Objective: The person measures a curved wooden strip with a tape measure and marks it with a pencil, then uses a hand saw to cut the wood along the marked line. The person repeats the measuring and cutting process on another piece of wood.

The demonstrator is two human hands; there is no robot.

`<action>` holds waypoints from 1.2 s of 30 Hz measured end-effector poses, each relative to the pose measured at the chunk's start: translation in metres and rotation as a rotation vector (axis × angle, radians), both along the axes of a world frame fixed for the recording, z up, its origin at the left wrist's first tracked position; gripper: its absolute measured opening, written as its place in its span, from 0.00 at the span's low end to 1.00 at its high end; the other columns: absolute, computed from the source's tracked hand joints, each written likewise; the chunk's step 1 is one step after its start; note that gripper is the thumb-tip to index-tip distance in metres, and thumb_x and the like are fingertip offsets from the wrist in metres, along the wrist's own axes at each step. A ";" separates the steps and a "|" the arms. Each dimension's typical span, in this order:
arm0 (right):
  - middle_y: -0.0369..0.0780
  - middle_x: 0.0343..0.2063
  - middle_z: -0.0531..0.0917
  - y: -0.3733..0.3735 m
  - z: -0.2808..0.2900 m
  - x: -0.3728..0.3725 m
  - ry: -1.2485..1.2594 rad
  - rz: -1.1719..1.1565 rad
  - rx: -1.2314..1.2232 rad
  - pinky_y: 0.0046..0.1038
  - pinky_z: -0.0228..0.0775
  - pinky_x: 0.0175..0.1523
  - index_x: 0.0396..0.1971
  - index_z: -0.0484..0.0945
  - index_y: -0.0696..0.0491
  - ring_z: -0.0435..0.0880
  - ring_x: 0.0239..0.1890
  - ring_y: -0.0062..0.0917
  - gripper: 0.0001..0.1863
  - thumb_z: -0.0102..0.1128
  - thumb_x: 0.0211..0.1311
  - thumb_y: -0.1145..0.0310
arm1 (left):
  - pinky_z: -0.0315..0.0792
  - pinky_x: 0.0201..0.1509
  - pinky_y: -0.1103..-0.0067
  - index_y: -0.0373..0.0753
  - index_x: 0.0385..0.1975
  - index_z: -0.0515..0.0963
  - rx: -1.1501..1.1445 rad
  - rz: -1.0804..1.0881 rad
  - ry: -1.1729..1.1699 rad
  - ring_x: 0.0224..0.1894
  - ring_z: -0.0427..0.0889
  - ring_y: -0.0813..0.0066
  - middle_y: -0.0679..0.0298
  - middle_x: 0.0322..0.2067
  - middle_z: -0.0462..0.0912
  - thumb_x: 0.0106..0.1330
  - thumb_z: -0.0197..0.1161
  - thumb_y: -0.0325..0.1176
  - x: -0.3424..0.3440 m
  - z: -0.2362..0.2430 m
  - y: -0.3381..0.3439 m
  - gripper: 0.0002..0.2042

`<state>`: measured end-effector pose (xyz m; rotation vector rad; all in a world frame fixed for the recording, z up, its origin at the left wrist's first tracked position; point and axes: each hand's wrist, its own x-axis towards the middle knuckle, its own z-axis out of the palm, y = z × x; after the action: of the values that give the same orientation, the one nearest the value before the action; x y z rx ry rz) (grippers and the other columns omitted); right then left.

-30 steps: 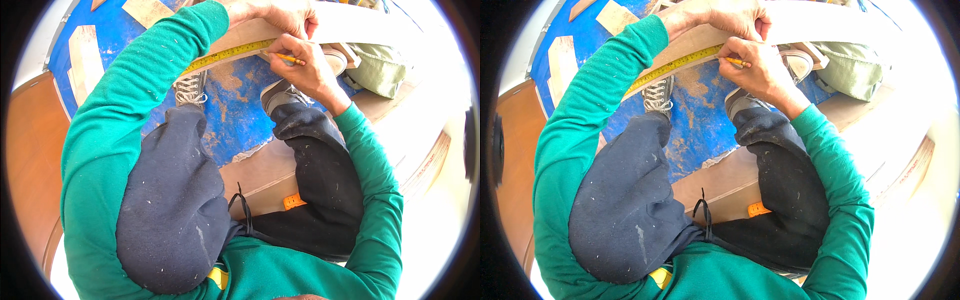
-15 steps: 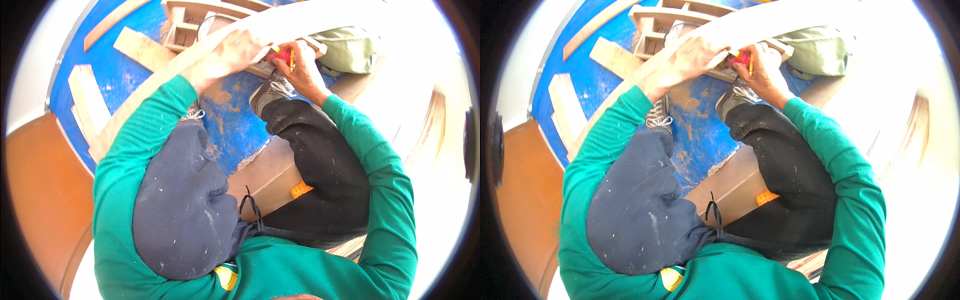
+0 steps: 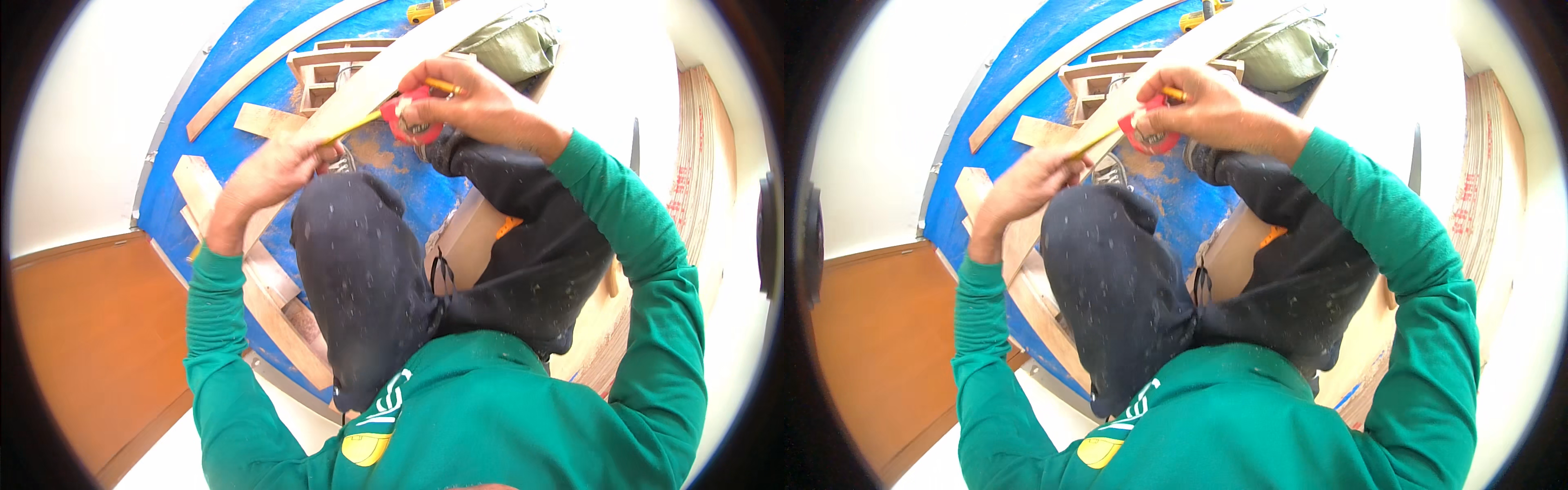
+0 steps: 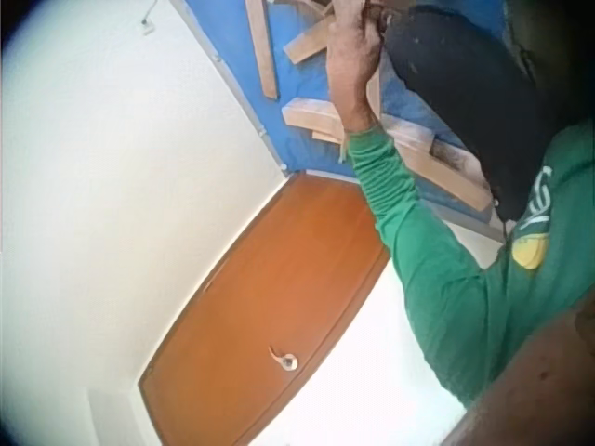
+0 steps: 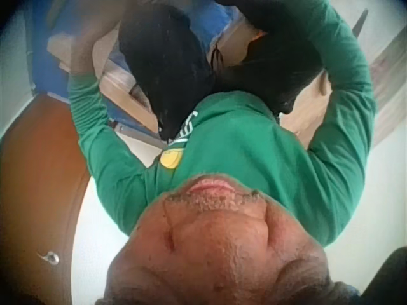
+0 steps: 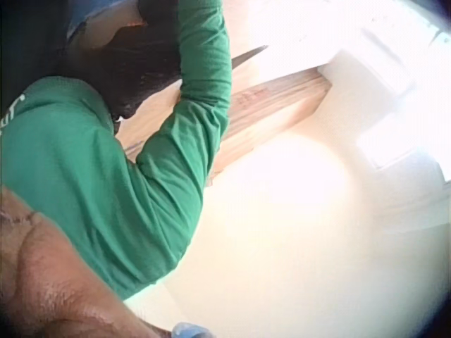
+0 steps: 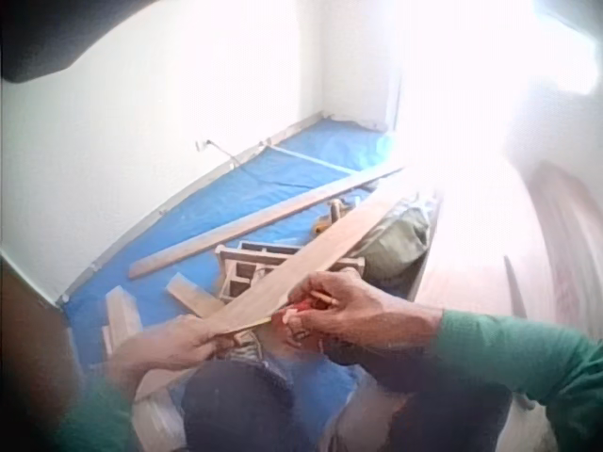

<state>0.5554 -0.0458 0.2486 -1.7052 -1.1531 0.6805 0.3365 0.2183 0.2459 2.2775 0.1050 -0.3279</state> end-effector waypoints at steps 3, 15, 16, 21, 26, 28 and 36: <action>0.45 0.51 0.92 -0.017 0.043 -0.021 -0.070 -0.144 0.036 0.32 0.85 0.61 0.56 0.89 0.55 0.91 0.55 0.29 0.28 0.80 0.72 0.46 | 0.82 0.43 0.71 0.37 0.59 0.85 0.081 0.054 -0.002 0.36 0.86 0.69 0.61 0.35 0.87 0.86 0.58 0.27 -0.009 0.066 -0.013 0.11; 0.39 0.47 0.90 -0.310 0.029 -0.057 0.020 -0.802 0.129 0.27 0.79 0.59 0.58 0.88 0.59 0.86 0.52 0.22 0.26 0.79 0.76 0.52 | 0.86 0.57 0.59 0.42 0.60 0.86 0.244 -0.653 -0.874 0.52 0.92 0.48 0.51 0.50 0.91 0.73 0.70 0.27 0.168 0.064 -0.295 0.16; 0.38 0.47 0.90 -0.339 0.009 -0.070 0.095 -0.827 0.166 0.26 0.79 0.60 0.58 0.87 0.60 0.85 0.53 0.20 0.23 0.79 0.75 0.57 | 0.86 0.61 0.60 0.41 0.64 0.85 0.110 -0.679 -0.735 0.56 0.91 0.48 0.48 0.56 0.90 0.74 0.70 0.27 0.167 0.052 -0.327 0.19; 0.38 0.45 0.88 -0.440 -0.106 -0.158 0.280 -1.134 -0.173 0.27 0.81 0.56 0.52 0.84 0.60 0.86 0.49 0.20 0.18 0.79 0.72 0.66 | 0.80 0.72 0.59 0.40 0.73 0.81 -0.042 -0.903 -0.518 0.69 0.84 0.45 0.50 0.67 0.84 0.75 0.70 0.25 0.144 0.037 -0.369 0.26; 0.41 0.44 0.89 -0.482 -0.174 -0.189 0.278 -1.183 -0.250 0.32 0.82 0.56 0.53 0.84 0.59 0.88 0.48 0.27 0.16 0.77 0.73 0.67 | 0.82 0.68 0.61 0.41 0.71 0.83 -0.032 -0.808 -0.476 0.66 0.86 0.48 0.51 0.67 0.84 0.74 0.69 0.22 0.126 0.054 -0.345 0.25; 0.43 0.45 0.89 -0.490 -0.179 -0.179 0.140 -1.107 -0.293 0.35 0.82 0.58 0.53 0.84 0.59 0.89 0.49 0.33 0.15 0.76 0.74 0.68 | 0.83 0.68 0.62 0.42 0.70 0.84 -0.077 -0.762 -0.565 0.66 0.86 0.48 0.51 0.67 0.84 0.74 0.68 0.20 0.122 0.065 -0.331 0.24; 0.52 0.62 0.82 -0.542 -0.193 -0.133 -0.507 -1.268 -0.658 0.47 0.76 0.72 0.67 0.78 0.56 0.81 0.66 0.52 0.33 0.83 0.69 0.58 | 0.76 0.78 0.64 0.39 0.74 0.80 0.281 -0.345 -0.553 0.74 0.81 0.54 0.53 0.71 0.82 0.78 0.70 0.25 0.122 0.090 -0.159 0.25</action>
<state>0.4226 -0.5873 0.0559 -2.7595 0.0938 -0.2457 0.4589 0.0593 0.3359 2.5778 -0.5617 0.1621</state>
